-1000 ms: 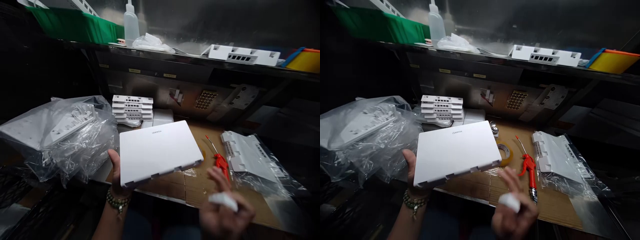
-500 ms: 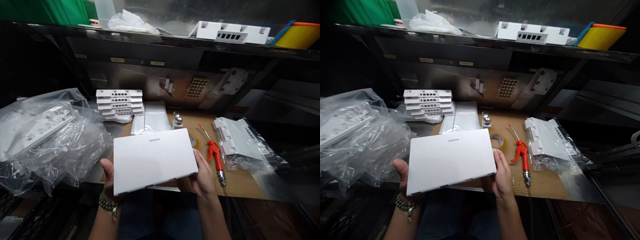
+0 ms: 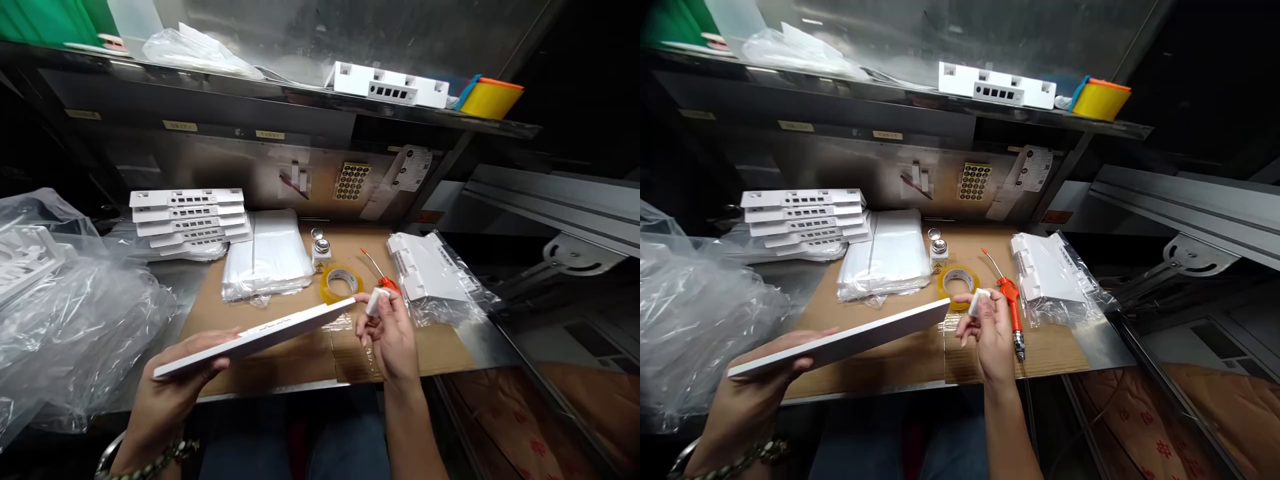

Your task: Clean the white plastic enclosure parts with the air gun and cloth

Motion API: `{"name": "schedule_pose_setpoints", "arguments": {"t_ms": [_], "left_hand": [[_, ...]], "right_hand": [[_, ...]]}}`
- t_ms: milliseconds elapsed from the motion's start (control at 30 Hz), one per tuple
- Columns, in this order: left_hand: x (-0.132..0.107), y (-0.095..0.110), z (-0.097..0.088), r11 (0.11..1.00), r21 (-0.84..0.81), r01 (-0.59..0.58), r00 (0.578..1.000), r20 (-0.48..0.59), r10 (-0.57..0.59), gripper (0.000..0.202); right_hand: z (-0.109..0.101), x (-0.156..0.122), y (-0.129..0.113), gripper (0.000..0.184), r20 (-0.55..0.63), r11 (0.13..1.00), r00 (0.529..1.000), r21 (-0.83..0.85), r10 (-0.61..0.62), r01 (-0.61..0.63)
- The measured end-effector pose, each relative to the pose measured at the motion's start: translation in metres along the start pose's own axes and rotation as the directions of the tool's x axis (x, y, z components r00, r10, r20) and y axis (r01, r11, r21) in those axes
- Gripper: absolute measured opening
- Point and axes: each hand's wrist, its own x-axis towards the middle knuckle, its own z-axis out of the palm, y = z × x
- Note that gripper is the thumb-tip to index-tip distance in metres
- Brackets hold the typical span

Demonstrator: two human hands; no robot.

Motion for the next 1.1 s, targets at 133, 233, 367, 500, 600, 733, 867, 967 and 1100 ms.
{"name": "schedule_pose_setpoints", "arguments": {"t_ms": [133,233,367,500,600,733,867,967,1100], "left_hand": [[0.004,0.007,0.0,0.981,0.003,-0.196,0.965,0.178,0.192,0.009],[0.007,0.012,0.005,0.984,-0.061,-0.17,0.971,0.16,0.178,0.004],[0.009,0.016,0.01,0.984,-0.172,-0.036,0.995,0.09,0.052,0.014],[0.01,0.017,0.019,0.948,-0.179,-0.265,0.959,0.058,0.279,0.064],[0.012,0.019,0.027,0.836,-0.496,-0.236,0.944,-0.321,0.076,0.074],[0.014,0.015,0.024,0.416,-0.869,0.269,0.912,0.091,-0.4,0.06],[0.018,0.01,0.018,0.152,-0.808,0.57,0.761,0.449,-0.468,0.066],[0.023,0.015,0.021,0.115,-0.838,0.533,0.742,0.399,-0.538,0.071],[0.028,0.031,0.033,0.131,-0.889,0.438,0.769,0.296,-0.566,0.074]], "right_hand": [[0.006,-0.005,-0.005,0.038,0.162,0.941,0.953,0.183,0.256,-0.284],[0.011,-0.009,-0.003,0.039,0.147,0.903,0.941,0.27,0.305,-0.335],[0.013,-0.011,0.001,0.036,0.108,0.896,0.939,0.28,0.327,-0.345],[0.014,-0.013,0.0,0.031,0.069,0.939,0.972,0.253,0.225,-0.235],[0.016,-0.018,-0.003,0.026,0.057,0.955,0.996,0.284,0.073,-0.086],[0.015,-0.024,-0.003,0.023,0.116,0.951,0.992,0.308,-0.049,0.011],[0.0,-0.015,0.009,0.024,0.247,0.985,0.968,0.174,-0.048,0.005],[-0.007,-0.002,0.014,0.026,0.133,0.979,0.983,-0.142,-0.125,0.144],[0.012,-0.011,0.009,0.017,0.087,0.782,0.896,-0.458,-0.435,0.424]]}}
